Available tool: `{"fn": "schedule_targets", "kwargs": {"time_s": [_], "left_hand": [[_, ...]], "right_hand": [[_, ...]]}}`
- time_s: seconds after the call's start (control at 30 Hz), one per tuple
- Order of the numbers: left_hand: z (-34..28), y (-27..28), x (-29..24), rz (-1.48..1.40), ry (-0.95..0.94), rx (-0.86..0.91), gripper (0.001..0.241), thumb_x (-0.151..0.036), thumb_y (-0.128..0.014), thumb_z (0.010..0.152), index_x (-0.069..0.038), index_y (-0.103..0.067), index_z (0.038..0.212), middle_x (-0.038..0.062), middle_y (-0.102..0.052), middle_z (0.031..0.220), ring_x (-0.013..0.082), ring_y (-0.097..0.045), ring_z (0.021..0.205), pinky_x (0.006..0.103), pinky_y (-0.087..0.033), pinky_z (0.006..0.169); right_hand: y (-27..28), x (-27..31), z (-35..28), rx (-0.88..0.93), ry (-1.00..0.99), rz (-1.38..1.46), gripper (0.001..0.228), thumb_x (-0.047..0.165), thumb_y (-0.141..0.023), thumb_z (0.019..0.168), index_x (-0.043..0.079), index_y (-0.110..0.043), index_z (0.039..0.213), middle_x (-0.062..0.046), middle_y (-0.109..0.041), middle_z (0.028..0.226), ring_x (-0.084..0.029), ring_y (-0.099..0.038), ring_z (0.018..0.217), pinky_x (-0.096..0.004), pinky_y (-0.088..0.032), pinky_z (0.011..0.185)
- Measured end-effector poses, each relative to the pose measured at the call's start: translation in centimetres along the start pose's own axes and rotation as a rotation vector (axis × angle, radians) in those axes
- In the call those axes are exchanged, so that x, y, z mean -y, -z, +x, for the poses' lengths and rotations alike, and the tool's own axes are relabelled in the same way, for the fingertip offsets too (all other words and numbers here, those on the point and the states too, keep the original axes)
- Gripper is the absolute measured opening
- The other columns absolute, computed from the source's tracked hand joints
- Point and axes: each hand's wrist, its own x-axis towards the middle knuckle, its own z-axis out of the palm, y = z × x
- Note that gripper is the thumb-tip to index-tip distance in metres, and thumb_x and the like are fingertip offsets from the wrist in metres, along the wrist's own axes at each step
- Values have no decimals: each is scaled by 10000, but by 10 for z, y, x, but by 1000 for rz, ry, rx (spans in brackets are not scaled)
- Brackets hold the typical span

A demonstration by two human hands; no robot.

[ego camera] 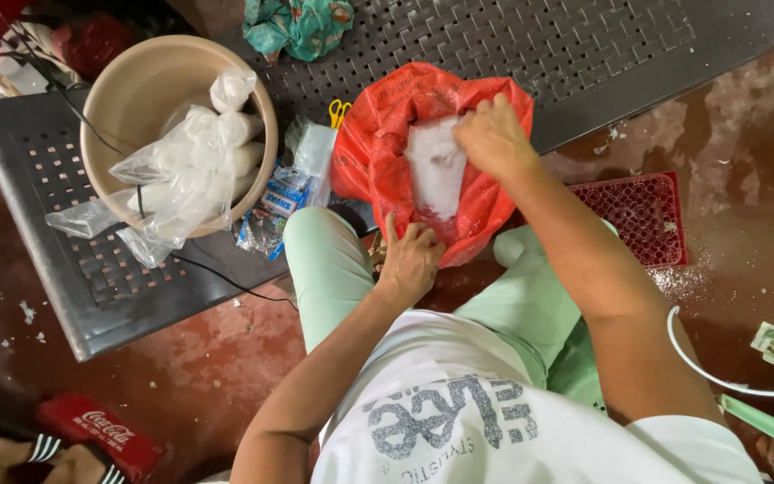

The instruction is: Packaging white powder into small individual plastic bags by scooping and tying.

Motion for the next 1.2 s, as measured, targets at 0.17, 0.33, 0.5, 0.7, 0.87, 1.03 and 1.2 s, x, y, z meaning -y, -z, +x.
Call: {"fn": "schedule_targets", "kwargs": {"time_s": [0.17,0.33,0.5,0.7,0.87,1.03,1.2], "left_hand": [[5,-2,0,-7,-6,-9,154,-192,-711,712,-176,-700,865,23,-583,942,272,-473,1109,756,-113,1082],[3,-5,0,-24,0,-4,142,-219,-693,712,-204,-685,853,-9,-574,940,244,-464,1103,767,-95,1086],[8,5,-2,-12,-10,-38,133,-188,-686,695,-198,-677,827,-10,-564,918,255,-464,1082,772,-116,1081],[4,-7,2,-3,-7,-35,166,-207,-703,685,-201,-675,848,-8,-555,935,254,-452,1097,782,-116,1072],[8,-3,-4,6,-12,-39,136,-193,-672,710,-207,-674,846,-10,-541,916,251,-454,1071,785,-97,1076],[11,9,-10,22,-5,-23,150,-186,-643,754,-211,-706,887,1,-574,930,254,-461,1112,760,-88,1094],[11,33,-15,26,-24,-12,151,-116,-649,743,-171,-712,870,33,-575,880,288,-487,1026,762,-155,1083]], "right_hand": [[-90,63,1,103,140,155,73,180,-778,656,222,-722,678,-5,-695,652,-247,-663,717,-493,-440,707],[-6,6,-6,110,-87,89,200,89,-597,853,203,-760,870,-75,-686,699,-302,-665,789,-511,-363,795],[-4,24,6,296,-136,305,249,116,-528,870,234,-729,956,-102,-726,847,-342,-678,911,-561,-371,912],[-46,45,20,245,-107,216,199,122,-570,826,189,-756,810,-37,-724,740,-277,-704,789,-503,-423,773],[-16,1,9,146,-180,191,214,124,-535,841,157,-734,909,-95,-693,758,-345,-670,789,-478,-376,737],[-35,48,-17,53,155,-110,209,181,-574,816,278,-748,749,46,-696,665,-180,-630,693,-440,-355,749],[33,0,7,241,59,-239,135,274,-592,885,255,-716,935,59,-701,805,-173,-613,828,-410,-358,855]]}}
